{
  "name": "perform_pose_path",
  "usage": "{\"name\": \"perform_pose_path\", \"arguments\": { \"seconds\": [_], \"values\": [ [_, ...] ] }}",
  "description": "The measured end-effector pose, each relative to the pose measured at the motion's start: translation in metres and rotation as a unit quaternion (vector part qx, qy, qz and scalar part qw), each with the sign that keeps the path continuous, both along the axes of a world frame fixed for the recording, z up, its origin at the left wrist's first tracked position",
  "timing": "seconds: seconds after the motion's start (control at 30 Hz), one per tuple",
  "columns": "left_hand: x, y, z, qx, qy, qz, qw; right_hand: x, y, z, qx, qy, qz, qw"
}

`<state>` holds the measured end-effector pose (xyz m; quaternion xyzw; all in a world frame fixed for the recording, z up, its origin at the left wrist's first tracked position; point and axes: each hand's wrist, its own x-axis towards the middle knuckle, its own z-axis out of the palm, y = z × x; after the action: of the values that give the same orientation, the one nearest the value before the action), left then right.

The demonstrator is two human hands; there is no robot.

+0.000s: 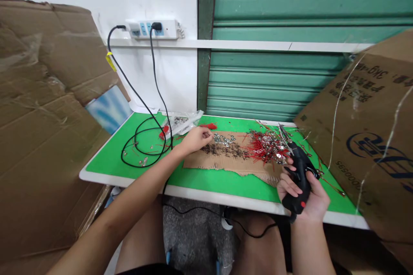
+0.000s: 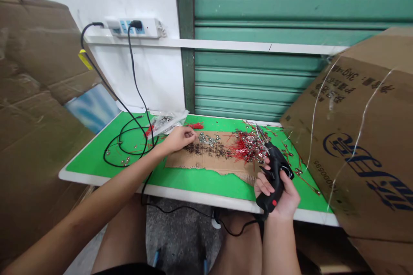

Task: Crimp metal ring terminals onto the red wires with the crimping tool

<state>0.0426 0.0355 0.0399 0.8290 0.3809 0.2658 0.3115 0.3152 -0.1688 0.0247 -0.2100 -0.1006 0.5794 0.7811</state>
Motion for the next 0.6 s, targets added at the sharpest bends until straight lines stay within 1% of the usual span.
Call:
{"name": "perform_pose_path", "arguments": {
  "seconds": [0.1, 0.2, 0.27, 0.4, 0.6],
  "values": [
    [0.011, 0.009, 0.000, 0.040, 0.061, 0.004, 0.997, 0.001, -0.001, -0.001, -0.003, -0.011, 0.002, 1.000],
    [0.022, 0.017, 0.002, 0.097, 0.140, 0.045, 0.984, 0.001, -0.002, -0.002, -0.005, -0.035, 0.005, 0.999],
    [0.027, 0.019, 0.002, 0.120, 0.169, 0.056, 0.977, 0.002, -0.001, -0.003, -0.012, -0.042, 0.008, 0.999],
    [0.032, 0.016, 0.001, 0.125, 0.199, 0.030, 0.971, 0.002, 0.000, -0.003, -0.020, -0.019, 0.015, 0.999],
    [0.038, 0.007, 0.006, 0.120, 0.237, 0.037, 0.963, 0.005, 0.000, -0.003, -0.018, -0.021, 0.028, 0.999]
  ]
}}
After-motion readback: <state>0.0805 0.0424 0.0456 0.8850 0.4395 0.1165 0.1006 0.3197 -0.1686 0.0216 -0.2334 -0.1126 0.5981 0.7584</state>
